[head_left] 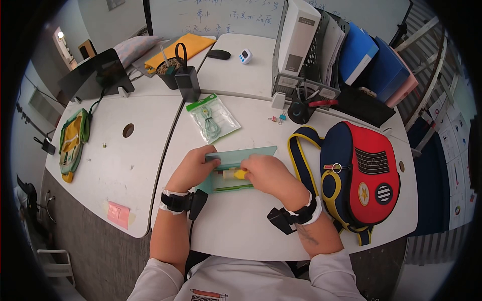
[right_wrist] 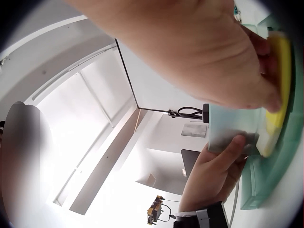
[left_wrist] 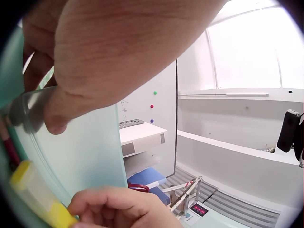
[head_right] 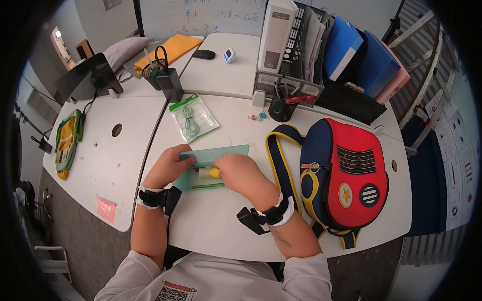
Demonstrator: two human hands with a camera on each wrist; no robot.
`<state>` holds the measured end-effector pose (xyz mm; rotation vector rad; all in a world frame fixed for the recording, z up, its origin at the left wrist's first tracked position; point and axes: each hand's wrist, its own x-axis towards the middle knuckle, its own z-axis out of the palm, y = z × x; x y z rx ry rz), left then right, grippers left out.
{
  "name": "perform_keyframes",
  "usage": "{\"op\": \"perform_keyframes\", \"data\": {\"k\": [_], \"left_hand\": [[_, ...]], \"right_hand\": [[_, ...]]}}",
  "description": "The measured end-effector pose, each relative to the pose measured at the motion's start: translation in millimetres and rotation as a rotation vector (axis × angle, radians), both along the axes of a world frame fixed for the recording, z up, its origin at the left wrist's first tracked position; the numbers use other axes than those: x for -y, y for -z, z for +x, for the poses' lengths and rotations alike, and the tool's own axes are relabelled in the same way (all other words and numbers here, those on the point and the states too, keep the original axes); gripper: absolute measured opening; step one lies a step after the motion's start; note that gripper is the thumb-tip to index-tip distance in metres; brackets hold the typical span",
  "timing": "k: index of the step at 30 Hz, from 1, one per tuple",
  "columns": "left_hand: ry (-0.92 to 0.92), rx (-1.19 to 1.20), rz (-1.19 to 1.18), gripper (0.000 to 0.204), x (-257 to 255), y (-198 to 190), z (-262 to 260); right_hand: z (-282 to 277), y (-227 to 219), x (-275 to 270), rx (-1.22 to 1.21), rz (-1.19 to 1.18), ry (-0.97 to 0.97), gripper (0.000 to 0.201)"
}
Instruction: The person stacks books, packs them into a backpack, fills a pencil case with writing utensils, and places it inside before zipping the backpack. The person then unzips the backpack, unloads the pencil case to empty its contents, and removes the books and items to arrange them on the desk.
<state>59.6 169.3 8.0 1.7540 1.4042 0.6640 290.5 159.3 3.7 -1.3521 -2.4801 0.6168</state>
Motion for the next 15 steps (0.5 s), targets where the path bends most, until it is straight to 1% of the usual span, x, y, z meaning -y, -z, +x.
{"op": "perform_keyframes", "data": {"k": [1,5,7,11,13,14,15], "left_hand": [[-0.003,0.012,-0.018,0.017,0,0,0],[0.0,0.011,0.012,0.016,-1,3,0],[0.001,-0.028,0.018,0.016,0,-2,2],[0.008,0.004,0.006,0.015,-2,3,0],[0.008,0.027,-0.037,0.016,-1,1,0],[0.008,0.027,-0.036,0.016,-1,0,1],[0.022,0.059,-0.05,0.014,-1,-1,1]], "right_hand": [[0,2,-1,-0.017,0.061,0.048,0.01],[0,2,-2,-0.035,0.055,0.022,0.01],[-1,-5,0,0.029,-0.104,-0.062,0.008],[0,7,-2,-0.033,-0.051,-0.046,0.012],[6,11,-6,-0.095,-0.03,-0.14,0.016],[11,-4,-5,-0.095,-0.029,-0.14,0.016],[21,-26,-4,-0.178,-0.154,-0.169,0.015]]}}
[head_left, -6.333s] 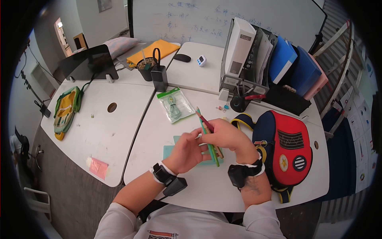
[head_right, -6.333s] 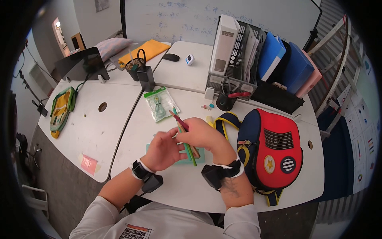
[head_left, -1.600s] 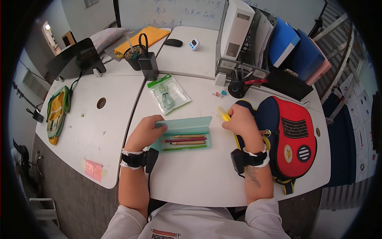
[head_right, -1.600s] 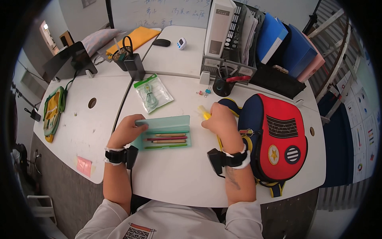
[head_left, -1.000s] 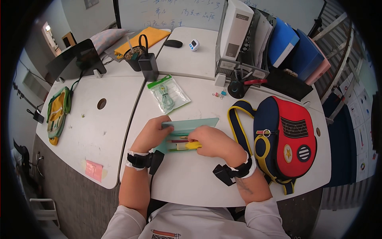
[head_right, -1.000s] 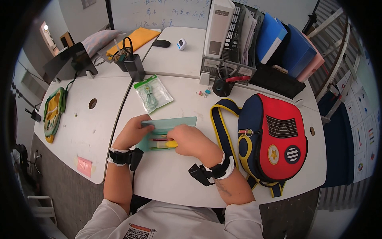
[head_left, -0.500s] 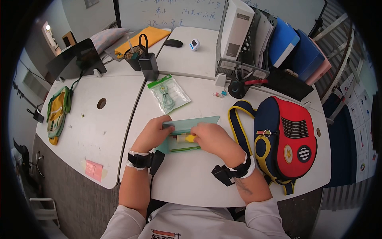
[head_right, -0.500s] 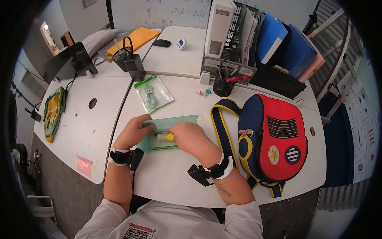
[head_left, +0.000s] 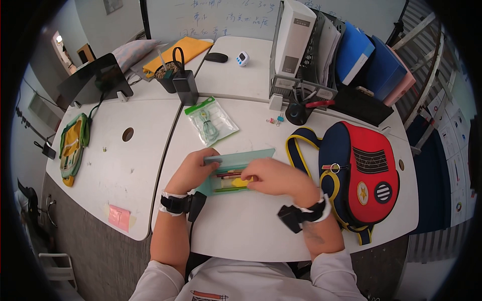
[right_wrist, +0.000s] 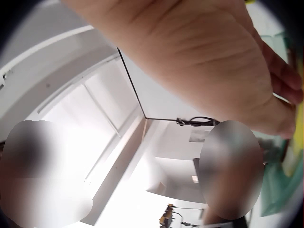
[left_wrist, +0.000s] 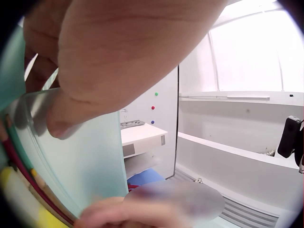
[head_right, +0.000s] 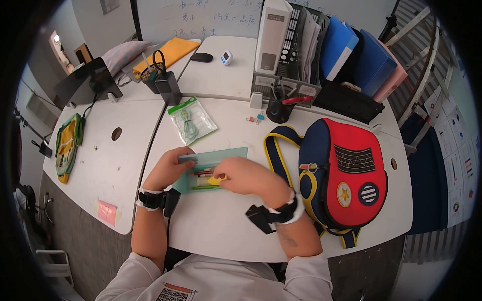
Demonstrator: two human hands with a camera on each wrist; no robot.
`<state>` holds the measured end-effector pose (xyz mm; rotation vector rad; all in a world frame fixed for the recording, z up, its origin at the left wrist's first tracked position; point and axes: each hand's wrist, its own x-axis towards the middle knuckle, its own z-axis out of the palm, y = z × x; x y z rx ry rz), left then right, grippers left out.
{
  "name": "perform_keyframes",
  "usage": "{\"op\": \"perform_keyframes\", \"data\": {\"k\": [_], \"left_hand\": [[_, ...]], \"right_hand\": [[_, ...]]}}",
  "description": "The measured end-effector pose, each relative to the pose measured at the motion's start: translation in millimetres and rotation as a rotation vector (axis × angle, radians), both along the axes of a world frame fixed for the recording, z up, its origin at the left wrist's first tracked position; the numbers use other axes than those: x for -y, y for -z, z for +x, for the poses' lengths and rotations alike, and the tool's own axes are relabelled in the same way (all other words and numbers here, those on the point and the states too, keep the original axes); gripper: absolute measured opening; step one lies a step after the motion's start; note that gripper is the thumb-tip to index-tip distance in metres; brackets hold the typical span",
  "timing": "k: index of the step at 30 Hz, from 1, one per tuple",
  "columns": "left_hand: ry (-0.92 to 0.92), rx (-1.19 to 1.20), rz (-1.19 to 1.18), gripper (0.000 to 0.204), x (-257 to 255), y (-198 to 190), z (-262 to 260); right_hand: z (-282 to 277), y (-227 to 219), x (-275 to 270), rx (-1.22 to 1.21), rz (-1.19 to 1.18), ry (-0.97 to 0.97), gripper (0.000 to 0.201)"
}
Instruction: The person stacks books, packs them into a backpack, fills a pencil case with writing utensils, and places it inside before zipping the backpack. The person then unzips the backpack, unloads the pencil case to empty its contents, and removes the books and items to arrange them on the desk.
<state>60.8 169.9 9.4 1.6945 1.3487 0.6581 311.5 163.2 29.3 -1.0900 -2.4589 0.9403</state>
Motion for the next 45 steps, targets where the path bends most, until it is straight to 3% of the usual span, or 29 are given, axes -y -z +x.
{"op": "perform_keyframes", "data": {"k": [2,4,7,9,10,11,14,17,18,20,21,23,24,25,27,29,31,33,35,37,39,41,43,45], "left_hand": [[0.009,0.036,-0.017,0.012,1,2,0],[0.021,0.166,0.002,0.016,0,8,0],[-0.022,0.076,-0.043,0.019,2,-4,3],[-0.036,0.054,-0.043,0.02,2,-10,5],[-0.045,0.021,-0.055,0.021,2,-11,5],[-0.044,0.019,-0.051,0.021,2,-11,5],[-0.069,0.027,-0.066,0.022,-3,-5,-7],[-0.025,-0.05,0.105,0.035,-4,-2,-32],[0.031,-0.182,0.041,0.043,-2,-6,-41],[0.13,-0.377,-0.119,0.066,0,-13,-48],[0.13,-0.375,-0.12,0.066,5,-12,-46],[0.201,-0.483,0.129,0.079,19,-12,-30],[0.213,-0.591,0.036,0.091,22,-16,-15],[0.214,-0.593,0.035,0.091,24,-13,-5],[0.26,-0.626,0.193,0.08,28,-4,10],[0.281,-0.604,0.224,0.077,28,0,18],[0.255,-0.44,0.222,0.072,28,-1,23],[0.236,-0.387,0.252,0.071,24,6,25],[0.215,-0.335,0.282,0.069,23,9,28],[0.189,-0.32,0.423,0.065,24,10,29],[0.173,-0.379,0.385,0.066,27,4,37],[0.155,-0.433,0.341,0.066,31,1,40],[0.134,-0.478,0.339,0.067,31,0,41],[0.142,-0.477,0.339,0.068,31,-2,40]], "right_hand": [[20,-25,-2,-0.072,-0.132,-0.038,0.014],[41,-36,-6,-0.294,-0.175,0.297,0.008],[59,3,-44,-0.424,-0.021,0.621,0.024],[51,47,-68,-0.323,0.37,0.528,0.04],[45,62,-78,-0.112,0.385,0.542,0.05],[37,66,-82,-0.115,0.388,0.543,0.05],[23,82,-101,0.23,0.563,0.582,0.045],[31,86,-111,0.332,0.49,0.521,0.033],[33,92,-113,0.258,0.547,0.539,0.02],[34,83,-104,0.269,0.487,0.544,0.019],[36,77,-98,0.281,0.425,0.555,0.019],[44,73,-94,0.26,0.402,0.561,0.019],[47,72,-92,0.239,0.38,0.566,0.019],[47,62,-87,0.238,0.378,0.567,0.019],[47,32,-75,-0.104,0.265,0.677,0.017],[45,14,-65,-0.21,0.175,0.658,0.013],[32,-14,-46,-0.67,-0.231,0.698,0.011],[23,-26,-32,-0.731,-0.367,0.708,0.01],[22,-23,-27,-0.697,-0.576,0.512,0.01],[13,-15,-22,-0.58,-0.523,0.576,0.006],[11,-1,-23,-0.246,-0.173,0.501,0.006],[-5,-14,-7,-0.145,-0.163,0.466,0.009],[-11,-7,-3,0.031,-0.153,0.233,0.013],[-17,9,-7,0.102,-0.226,0.236,0.014]]}}
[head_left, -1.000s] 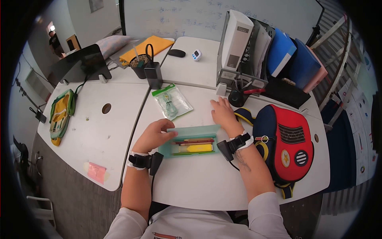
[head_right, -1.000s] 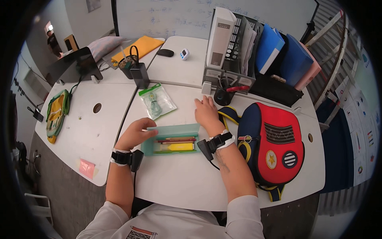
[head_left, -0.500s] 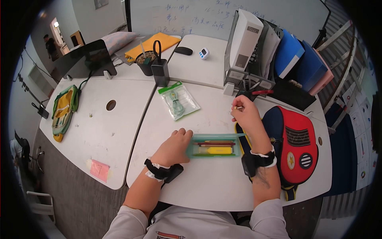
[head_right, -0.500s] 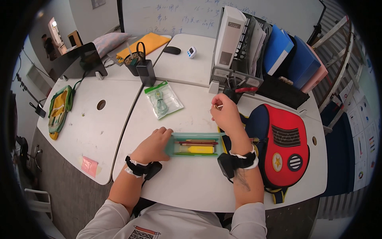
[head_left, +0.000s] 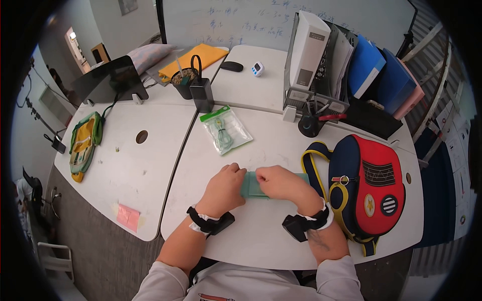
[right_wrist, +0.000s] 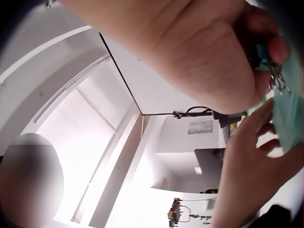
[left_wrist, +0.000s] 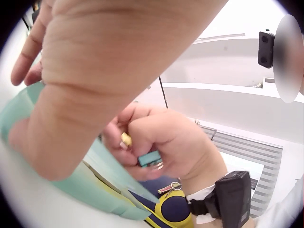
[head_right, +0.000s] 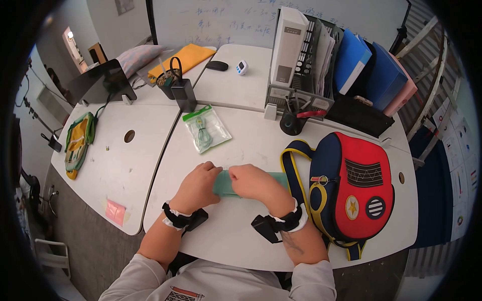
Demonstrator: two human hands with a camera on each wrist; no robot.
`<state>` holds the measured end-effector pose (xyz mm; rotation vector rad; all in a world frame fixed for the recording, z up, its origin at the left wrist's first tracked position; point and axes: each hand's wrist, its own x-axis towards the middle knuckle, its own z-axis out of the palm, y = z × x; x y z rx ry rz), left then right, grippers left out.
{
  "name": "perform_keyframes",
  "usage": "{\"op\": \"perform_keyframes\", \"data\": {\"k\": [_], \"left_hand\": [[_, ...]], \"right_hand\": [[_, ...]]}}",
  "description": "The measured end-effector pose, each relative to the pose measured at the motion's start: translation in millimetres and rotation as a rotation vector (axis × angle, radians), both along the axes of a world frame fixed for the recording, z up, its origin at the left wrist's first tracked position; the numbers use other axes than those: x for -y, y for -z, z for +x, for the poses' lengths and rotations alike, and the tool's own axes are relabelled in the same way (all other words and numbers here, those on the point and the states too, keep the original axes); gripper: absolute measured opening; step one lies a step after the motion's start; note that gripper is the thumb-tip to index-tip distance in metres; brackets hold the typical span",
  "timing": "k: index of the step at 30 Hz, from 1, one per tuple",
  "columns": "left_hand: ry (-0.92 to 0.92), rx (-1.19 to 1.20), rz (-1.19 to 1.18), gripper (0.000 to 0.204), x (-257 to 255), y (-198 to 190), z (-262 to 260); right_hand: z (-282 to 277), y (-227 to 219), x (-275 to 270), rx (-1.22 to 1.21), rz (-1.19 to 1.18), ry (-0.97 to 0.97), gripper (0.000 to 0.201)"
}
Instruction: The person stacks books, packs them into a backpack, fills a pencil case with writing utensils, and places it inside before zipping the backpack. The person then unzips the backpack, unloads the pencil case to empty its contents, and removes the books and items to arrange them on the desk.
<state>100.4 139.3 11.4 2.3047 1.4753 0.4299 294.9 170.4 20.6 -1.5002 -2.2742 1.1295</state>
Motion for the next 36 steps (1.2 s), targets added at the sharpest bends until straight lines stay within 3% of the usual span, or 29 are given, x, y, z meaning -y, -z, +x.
{"op": "perform_keyframes", "data": {"k": [8,11,12,15,20,22,25,31,35,36], "left_hand": [[0.064,0.221,-0.04,0.047,-15,-6,-22],[-0.127,0.375,-0.386,0.026,-33,0,-36],[-0.13,0.377,-0.39,0.026,-37,7,-35],[-0.317,0.732,-0.592,0.029,-43,20,-31],[-0.335,0.705,-0.602,0.026,-45,30,-30],[-0.332,0.674,-0.598,0.026,-46,28,-30],[-0.303,0.705,-0.584,0.025,-42,27,-30],[-0.298,0.805,-0.611,0.021,-45,33,-33],[-0.238,0.742,-0.606,0.023,-46,25,-37],[-0.198,0.69,-0.573,0.023,-45,20,-39]], "right_hand": [[0,-9,-7,0.145,-0.219,-0.055,0.016],[1,2,-8,0.098,-0.259,-0.069,0.011],[3,8,-7,0.099,-0.17,-0.11,0.01],[9,16,-4,0.069,-0.037,-0.159,0.008],[11,17,-1,-0.01,0.051,-0.197,0.007],[-2,24,-1,-0.245,0.247,-0.157,0.014],[-17,20,11,-0.306,0.275,-0.054,0.024],[-20,25,18,-0.316,0.411,-0.066,0.033],[-12,18,12,-0.258,0.466,-0.142,0.026],[-8,12,11,-0.238,0.449,-0.015,0.019]]}}
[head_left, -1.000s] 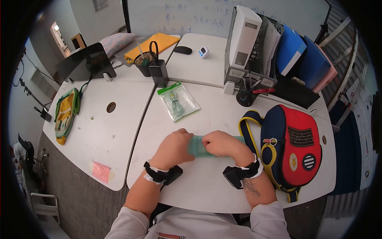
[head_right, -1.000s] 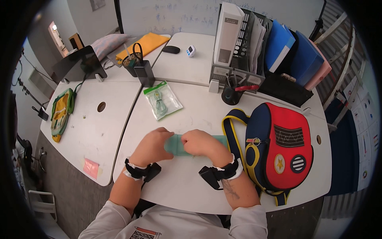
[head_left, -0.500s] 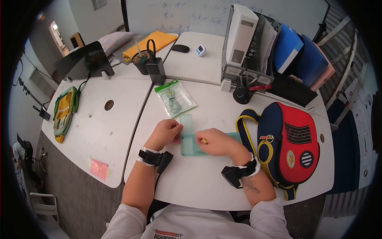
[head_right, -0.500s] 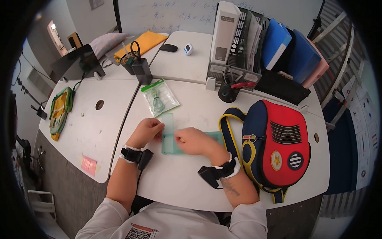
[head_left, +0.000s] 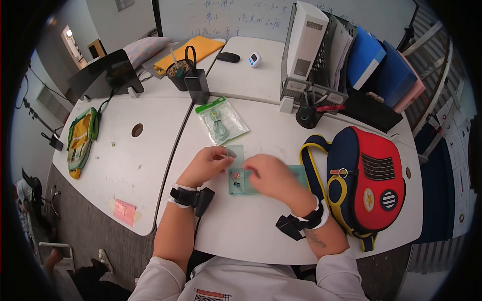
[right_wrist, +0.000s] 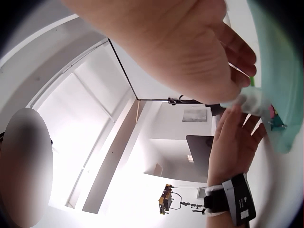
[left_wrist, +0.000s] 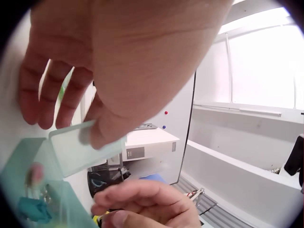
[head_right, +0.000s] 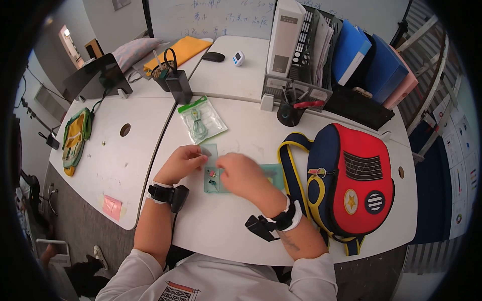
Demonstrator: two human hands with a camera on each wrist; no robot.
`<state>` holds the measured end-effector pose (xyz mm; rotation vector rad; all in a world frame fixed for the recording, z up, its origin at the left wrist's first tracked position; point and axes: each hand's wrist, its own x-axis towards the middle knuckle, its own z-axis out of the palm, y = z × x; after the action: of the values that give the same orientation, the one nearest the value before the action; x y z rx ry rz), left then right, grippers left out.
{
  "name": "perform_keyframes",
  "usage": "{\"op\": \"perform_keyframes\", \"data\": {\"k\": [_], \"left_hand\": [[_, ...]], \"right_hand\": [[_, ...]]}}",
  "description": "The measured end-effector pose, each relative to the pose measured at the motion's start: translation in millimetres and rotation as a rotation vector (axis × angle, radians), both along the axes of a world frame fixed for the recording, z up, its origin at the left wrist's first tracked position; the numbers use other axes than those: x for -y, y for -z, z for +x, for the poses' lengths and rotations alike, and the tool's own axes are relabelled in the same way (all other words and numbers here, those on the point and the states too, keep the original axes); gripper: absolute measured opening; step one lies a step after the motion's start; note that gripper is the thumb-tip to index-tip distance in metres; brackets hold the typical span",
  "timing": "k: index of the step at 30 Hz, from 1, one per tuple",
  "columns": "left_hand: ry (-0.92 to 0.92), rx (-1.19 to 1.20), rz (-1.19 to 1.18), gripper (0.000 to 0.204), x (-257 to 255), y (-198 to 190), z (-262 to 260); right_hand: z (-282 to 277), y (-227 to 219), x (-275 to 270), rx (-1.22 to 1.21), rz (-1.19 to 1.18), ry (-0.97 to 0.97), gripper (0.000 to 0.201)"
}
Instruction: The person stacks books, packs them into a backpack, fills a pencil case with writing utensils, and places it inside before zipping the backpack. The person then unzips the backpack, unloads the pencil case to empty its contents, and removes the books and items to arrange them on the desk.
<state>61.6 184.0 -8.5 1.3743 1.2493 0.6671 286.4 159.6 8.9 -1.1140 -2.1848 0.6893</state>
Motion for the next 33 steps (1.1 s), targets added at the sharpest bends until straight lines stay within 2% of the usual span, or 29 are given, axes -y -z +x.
{"op": "perform_keyframes", "data": {"k": [1,2,3,4,6,7,8,10,11,13,14,16,17,19,20,22,23,24,26,28,30,31,32,33], "left_hand": [[0.0,-0.001,-0.001,0.023,1,-4,-4],[0.122,0.106,0.066,0.022,3,-7,-10],[0.242,0.214,0.133,0.022,4,-10,-13],[0.238,0.215,0.134,0.022,5,-12,-13],[0.431,-0.122,0.229,0.018,8,-14,-6],[0.389,-0.185,0.317,0.02,14,-8,1],[0.388,-0.185,0.318,0.02,13,-7,7],[0.415,-0.301,0.349,0.026,12,-6,13],[0.415,-0.302,0.349,0.026,11,-6,14],[0.404,-0.312,0.35,0.033,9,-6,14],[0.399,-0.312,0.352,0.033,6,-3,11],[0.159,-0.102,0.182,0.028,-2,8,4],[0.156,-0.104,0.188,0.028,-6,11,3],[-0.268,0.102,0.502,0.029,-18,16,4],[-0.263,0.103,0.512,0.029,-28,28,2],[-0.198,-0.639,0.959,0.038,-48,62,-8],[-0.066,-0.818,0.694,0.044,-45,63,-8],[-0.07,-0.814,0.703,0.044,-43,65,-6],[-0.02,-0.766,0.528,0.045,-29,42,2],[-0.032,-0.756,0.537,0.038,-15,27,4],[0.171,-0.665,0.428,0.03,2,3,6],[0.195,-0.624,0.532,0.022,14,-4,12],[0.202,-0.628,0.533,0.022,21,-8,16],[0.131,-0.508,0.39,0.02,26,-11,20]], "right_hand": [[4,-8,-2,-0.007,-0.033,0.124,0.012],[9,-17,-5,-0.007,-0.034,0.122,0.012],[16,-27,-8,-0.084,-0.007,0.239,0.01],[23,-32,-11,-0.16,0.02,0.356,0.008],[33,-34,-15,-0.179,0.017,0.373,0.009],[36,-35,-16,-0.199,0.012,0.393,0.01],[37,-37,-16,-0.199,0.012,0.393,0.01],[38,-39,-14,-0.053,-0.2,0.312,0.016],[40,-33,-13,-0.054,-0.2,0.313,0.016],[43,-18,-9,0.251,-0.096,0.09,0.035],[44,-16,-4,0.253,-0.093,0.087,0.035],[44,-16,3,0.636,-0.021,-0.084,0.056],[41,-18,3,0.711,-0.095,-0.083,0.065],[36,-12,0,0.762,-0.094,-0.07,0.067],[35,-11,-3,0.815,-0.1,-0.055,0.07],[38,-18,-6,0.767,-0.163,-0.077,0.07],[41,-22,-8,0.718,-0.236,-0.106,0.07],[44,-31,-8,0.723,-0.228,-0.101,0.07],[50,-49,-7,0.528,-0.249,-0.07,0.069],[54,-50,-7,0.451,-0.226,-0.004,0.068],[54,-50,-10,0.243,-0.235,0.239,0.067],[49,-43,-13,0.205,-0.226,0.318,0.073],[41,-34,-15,0.199,-0.228,0.324,0.073],[32,-23,-15,0.194,-0.25,0.398,0.077]]}}
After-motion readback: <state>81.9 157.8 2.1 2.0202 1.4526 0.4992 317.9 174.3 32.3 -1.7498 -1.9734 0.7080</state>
